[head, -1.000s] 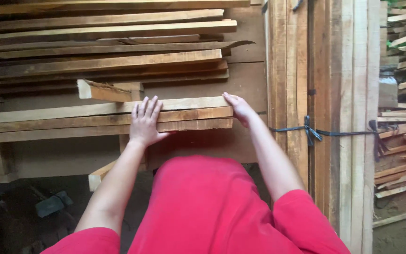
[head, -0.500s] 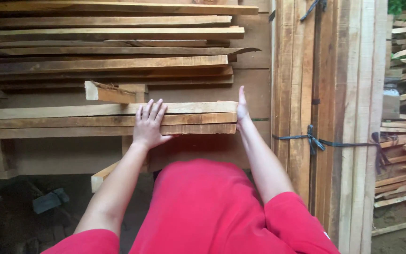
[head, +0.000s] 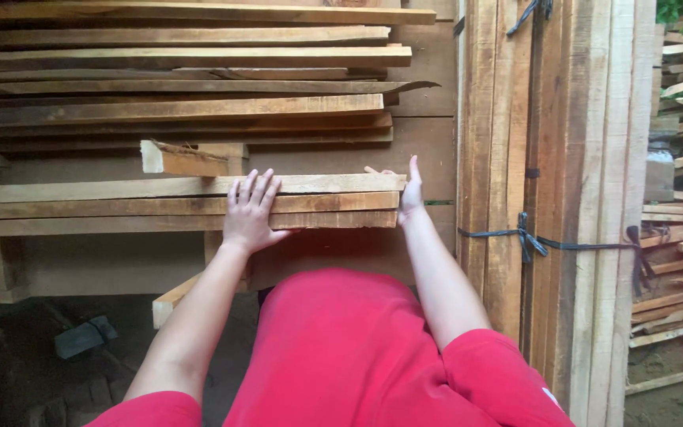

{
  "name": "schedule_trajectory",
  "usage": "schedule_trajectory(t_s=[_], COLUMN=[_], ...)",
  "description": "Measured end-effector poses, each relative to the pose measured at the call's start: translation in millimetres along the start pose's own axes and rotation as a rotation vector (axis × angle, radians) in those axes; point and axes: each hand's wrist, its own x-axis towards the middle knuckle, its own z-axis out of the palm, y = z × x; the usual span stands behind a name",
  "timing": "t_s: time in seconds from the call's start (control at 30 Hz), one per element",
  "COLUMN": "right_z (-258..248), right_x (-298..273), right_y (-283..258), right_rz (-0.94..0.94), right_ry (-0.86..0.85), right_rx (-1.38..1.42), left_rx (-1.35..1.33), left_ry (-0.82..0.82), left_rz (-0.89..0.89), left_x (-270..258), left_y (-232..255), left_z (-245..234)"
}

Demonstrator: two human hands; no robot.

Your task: Bundling multiple thin wooden planks together using plastic ties.

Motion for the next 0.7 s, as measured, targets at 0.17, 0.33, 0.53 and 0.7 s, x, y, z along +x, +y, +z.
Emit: schedule_trajectory(t_s=[0.17,0.33,0.53,0.7], right_z=[-22.4,-23.1,-67.5,-74.6], right_x=[23.9,29.1,77.8,83.6], right_y=[10.0,18.9,24.3,26.1], right_rz=[-0.125,0.080,0.135,0.087], right_ry=[-0.023,-0.237,-0.328,-0.255], right_rx=[-0.086,0.136,0.154,0.117], left_rx=[0.012,0.011,0.013,0.032], left_ry=[0.003,-0.002,0.004,-0.001], left_rz=[0.001,-0.005,-0.002,0.002], left_x=[-0.2,-1.4,0.2,0.0], left_y=[1.4,0.7,0.7,0.0], left_z=[-2.5,1.2,2.2,1.8])
